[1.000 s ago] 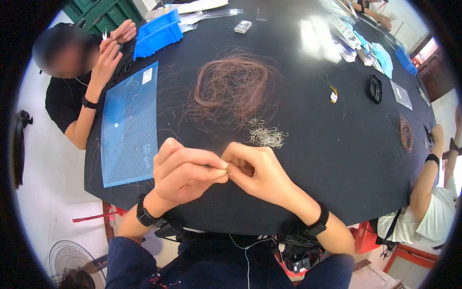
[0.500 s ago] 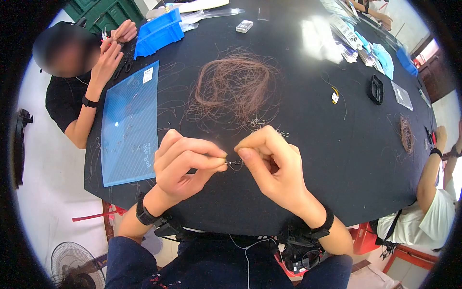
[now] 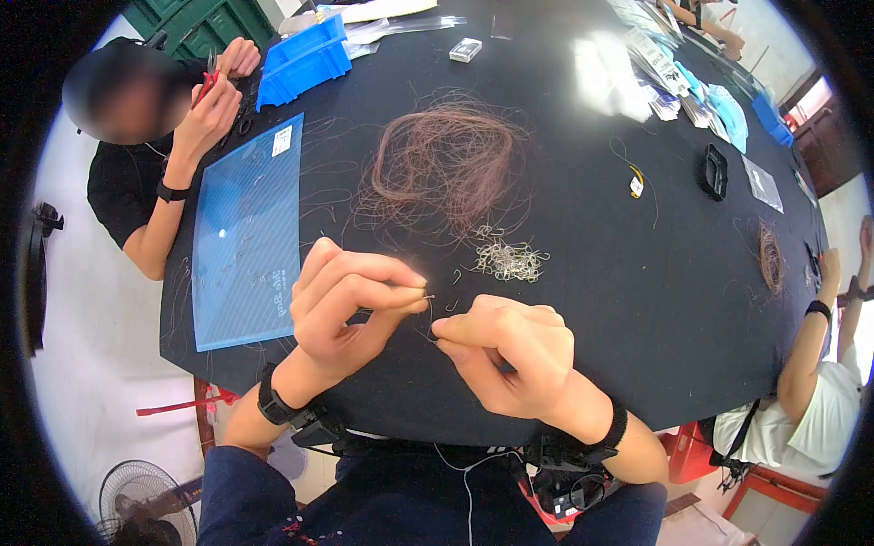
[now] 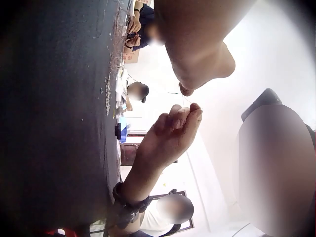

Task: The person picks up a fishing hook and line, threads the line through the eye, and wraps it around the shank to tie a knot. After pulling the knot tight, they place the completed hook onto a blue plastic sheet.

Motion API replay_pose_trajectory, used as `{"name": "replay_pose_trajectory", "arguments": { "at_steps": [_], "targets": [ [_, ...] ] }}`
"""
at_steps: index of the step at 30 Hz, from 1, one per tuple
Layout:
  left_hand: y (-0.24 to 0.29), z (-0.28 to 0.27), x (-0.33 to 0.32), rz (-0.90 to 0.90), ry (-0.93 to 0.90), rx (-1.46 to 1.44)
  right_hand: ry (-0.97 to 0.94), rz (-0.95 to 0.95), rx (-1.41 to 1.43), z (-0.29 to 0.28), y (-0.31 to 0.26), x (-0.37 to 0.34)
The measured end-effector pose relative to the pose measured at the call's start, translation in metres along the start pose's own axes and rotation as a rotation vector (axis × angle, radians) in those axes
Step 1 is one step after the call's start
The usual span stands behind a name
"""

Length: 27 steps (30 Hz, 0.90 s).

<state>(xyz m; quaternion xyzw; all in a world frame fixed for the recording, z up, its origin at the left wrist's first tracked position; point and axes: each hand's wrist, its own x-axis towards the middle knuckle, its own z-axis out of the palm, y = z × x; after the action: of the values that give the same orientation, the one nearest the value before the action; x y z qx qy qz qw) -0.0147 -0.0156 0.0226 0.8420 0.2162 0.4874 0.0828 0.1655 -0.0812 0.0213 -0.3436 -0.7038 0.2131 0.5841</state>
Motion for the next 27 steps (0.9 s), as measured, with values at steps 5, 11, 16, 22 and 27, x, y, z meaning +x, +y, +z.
{"name": "replay_pose_trajectory", "arguments": {
  "at_steps": [5, 11, 16, 22, 27],
  "targets": [
    [-0.001, 0.001, 0.001, 0.016, 0.005, 0.001, -0.077, -0.177, -0.143, -0.002, -0.001, 0.005],
    [-0.001, 0.0, 0.0, 0.024, 0.015, 0.022, -0.059, -0.369, -0.393, -0.005, -0.003, 0.008],
    [0.001, 0.001, 0.0, 0.054, 0.025, 0.062, -0.097, -0.328, -0.296, -0.004, -0.003, 0.009],
    [0.001, 0.002, -0.002, 0.175, -0.026, 0.129, -0.06, -0.242, -0.205, -0.008, -0.001, 0.014],
    [0.01, 0.003, -0.005, 0.219, -0.078, 0.057, 0.016, 0.001, -0.21, -0.016, 0.001, 0.019]
  ]
}}
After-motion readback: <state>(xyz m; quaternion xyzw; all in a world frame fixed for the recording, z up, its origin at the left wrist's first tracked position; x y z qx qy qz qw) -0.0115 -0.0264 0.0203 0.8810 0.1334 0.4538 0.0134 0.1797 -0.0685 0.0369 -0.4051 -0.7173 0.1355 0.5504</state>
